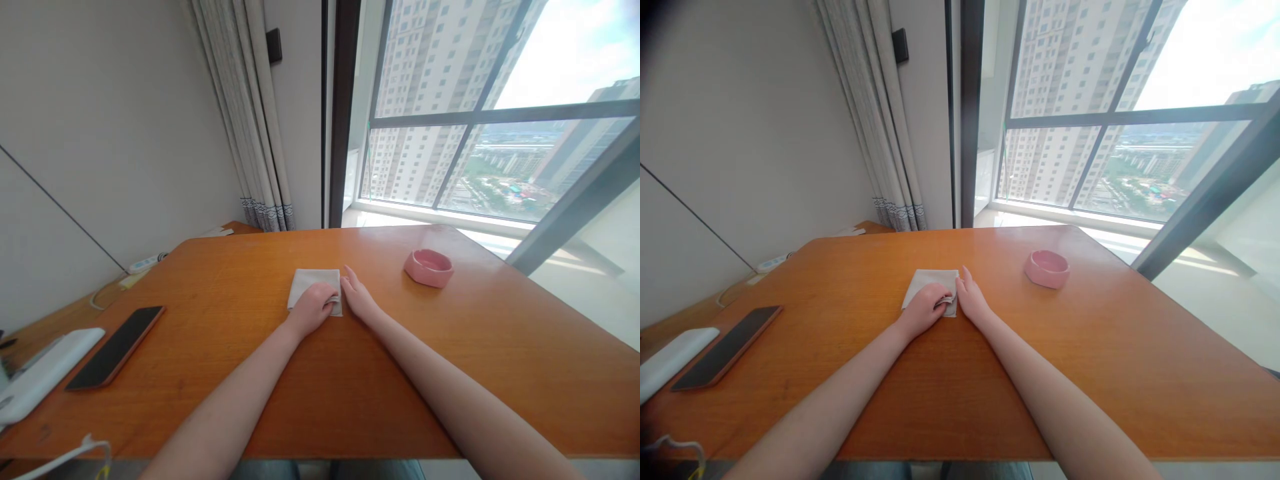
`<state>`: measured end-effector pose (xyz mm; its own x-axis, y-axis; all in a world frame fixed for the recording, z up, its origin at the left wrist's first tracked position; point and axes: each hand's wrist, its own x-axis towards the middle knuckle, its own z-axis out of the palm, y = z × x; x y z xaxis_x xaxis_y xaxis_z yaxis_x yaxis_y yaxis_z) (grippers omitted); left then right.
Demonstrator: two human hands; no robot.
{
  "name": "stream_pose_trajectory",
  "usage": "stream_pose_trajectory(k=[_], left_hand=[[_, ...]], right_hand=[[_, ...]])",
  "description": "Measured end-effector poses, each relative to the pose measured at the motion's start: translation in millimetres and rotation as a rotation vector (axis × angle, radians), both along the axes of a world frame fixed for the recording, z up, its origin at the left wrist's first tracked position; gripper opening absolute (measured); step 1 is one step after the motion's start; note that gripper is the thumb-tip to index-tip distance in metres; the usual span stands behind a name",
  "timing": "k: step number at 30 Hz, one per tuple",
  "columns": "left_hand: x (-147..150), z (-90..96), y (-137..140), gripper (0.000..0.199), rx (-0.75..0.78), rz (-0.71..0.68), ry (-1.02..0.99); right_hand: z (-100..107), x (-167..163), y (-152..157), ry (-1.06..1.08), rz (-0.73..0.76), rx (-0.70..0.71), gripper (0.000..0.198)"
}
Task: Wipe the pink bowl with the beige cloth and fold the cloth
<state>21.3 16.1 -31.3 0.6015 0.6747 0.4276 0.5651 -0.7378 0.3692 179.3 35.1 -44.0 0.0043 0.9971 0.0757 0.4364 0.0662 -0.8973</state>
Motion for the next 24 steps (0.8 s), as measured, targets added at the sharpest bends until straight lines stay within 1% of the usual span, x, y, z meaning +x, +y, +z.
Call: stream_pose_trajectory(k=[3, 5, 7, 9, 11, 12, 14, 16, 18, 21, 24], left_hand=[[0, 6.3, -6, 0.013, 0.003, -0.018, 0.049], [-4, 12.6, -9, 0.022, 0.042, -0.002, 0.029], [-13, 17.7, -8, 0.031, 0.105, 0.057, -0.046], [-26, 18.4, 0, 0.038, 0.127, 0.166, -0.129], [-41, 13.5, 11, 0.044, 0.052, 0.282, -0.130], [-46, 9.4, 17, 0.046, -0.019, 0.323, -0.076], [-52, -0.1, 24, 0.049, -0.159, 0.367, 0.111], [-47, -8.3, 24, 0.057, -0.224, 0.393, 0.287], [-35, -13.1, 15, 0.065, -0.213, 0.414, 0.361], [-16, -13.3, 1, 0.064, -0.207, 0.385, 0.365], [-14, -9.2, -1, 0.058, -0.240, 0.344, 0.349]], right_hand=[[-8, 0, 3, -0.009, 0.014, 0.053, 0.062], [-13, 0, 3, -0.057, -0.021, 0.133, 0.064], [-14, 0, 2, -0.146, -0.049, 0.224, 0.064], [-11, -1, -2, -0.257, -0.017, 0.287, 0.060], [-4, -3, -9, -0.379, 0.062, 0.316, 0.056], [-1, -4, -12, -0.440, 0.116, 0.327, 0.053], [6, -8, -20, -0.546, 0.242, 0.349, 0.050], [10, -11, -26, -0.615, 0.337, 0.351, 0.048], [12, -13, -29, -0.664, 0.363, 0.316, 0.046], [16, -13, -32, -0.735, 0.314, 0.240, 0.043], [24, -12, -35, -0.841, 0.212, 0.185, 0.035]])
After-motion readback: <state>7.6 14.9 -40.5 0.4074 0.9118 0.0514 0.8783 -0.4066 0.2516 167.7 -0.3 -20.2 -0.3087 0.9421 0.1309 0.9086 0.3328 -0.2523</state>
